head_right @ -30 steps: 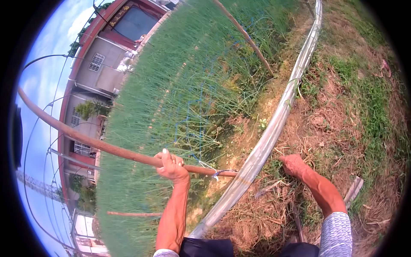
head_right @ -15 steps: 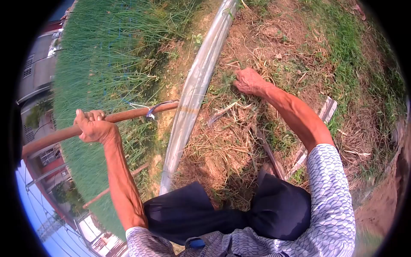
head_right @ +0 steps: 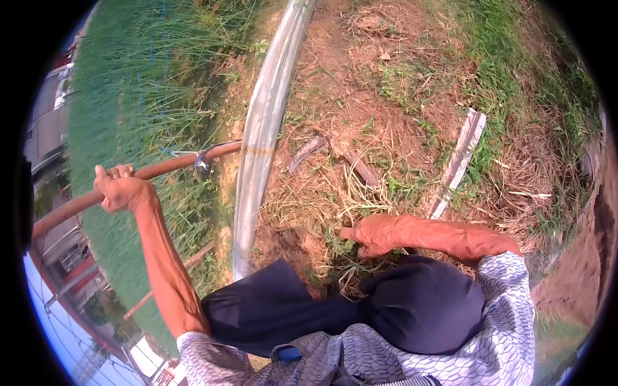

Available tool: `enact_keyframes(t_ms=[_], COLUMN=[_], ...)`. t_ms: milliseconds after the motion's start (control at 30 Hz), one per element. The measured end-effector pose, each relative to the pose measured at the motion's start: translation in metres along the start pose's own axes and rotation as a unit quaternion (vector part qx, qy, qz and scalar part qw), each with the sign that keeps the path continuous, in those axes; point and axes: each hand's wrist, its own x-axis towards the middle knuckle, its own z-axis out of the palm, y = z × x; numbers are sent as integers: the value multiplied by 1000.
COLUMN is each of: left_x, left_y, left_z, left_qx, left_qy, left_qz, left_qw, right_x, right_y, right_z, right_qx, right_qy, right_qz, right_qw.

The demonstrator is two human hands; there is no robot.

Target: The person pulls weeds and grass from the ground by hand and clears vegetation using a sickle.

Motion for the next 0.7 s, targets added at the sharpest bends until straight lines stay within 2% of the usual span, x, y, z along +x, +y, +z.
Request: enact_keyframes(t_ms=[33, 100, 133, 200, 233, 300, 333, 367, 400, 433, 467, 500, 533, 567, 600, 667, 700], left_x=[7, 25, 23, 20, 16, 4, -8, -21, -31, -46, -76, -107, -142, -173, -205, -248, -256], left_y=[-8, -29, -29, -24, -16, -3, 4, 11, 15, 1, 2, -12, -25, -37, -48, -56, -57], left_z=[-7, -27, -27, -21, -17, -9, -6, -2, 2, -7, -7, -10, -11, -16, -10, 5, 17], left_qx=[-57, -207, -206, -170, -171, -43, -43, 51, 142, 180, 173, 162, 197, 291, 249, 236, 215], left_qy=[-26, -86, -86, -54, -53, -26, -28, -6, 19, -2, -44, -44, -39, -112, -188, -351, -384], left_qz=[-12, -70, -72, -51, -52, -16, -16, 3, 25, 45, 36, 43, 8, 50, 39, -7, -97], left_qw=[998, 972, 972, 983, 982, 999, 999, 999, 989, 983, 983, 985, 980, 949, 949, 906, 893], right_x=[1, -17, -30, -50, -58, -81, -96, -109, -119, -133, -148, -152, -157, -156, -154, -150, -146], right_y=[-10, -35, -42, -27, -14, -9, 13, 35, 35, 41, 57, 58, 59, 51, 32, -9, 8], right_z=[-5, -50, -68, -75, -69, -41, -6, 33, 60, 87, 120, 138, 156, 160, 152, 134, 173], right_qx=[-85, -107, -89, -149, -124, -80, -95, -110, -87, -47, 104, 181, 256, 266, 346, 499, 527], right_qy=[55, 102, 172, 446, 496, 305, 207, 106, 51, 14, 109, 160, 207, 224, 249, 297, 366], right_qz=[-41, 56, 110, 122, 179, 372, 368, 359, 406, 382, 337, 314, 285, 299, 282, 241, 277], right_qw=[994, 988, 975, 874, 840, 873, 901, 921, 908, 923, 929, 918, 901, 889, 859, 778, 715])
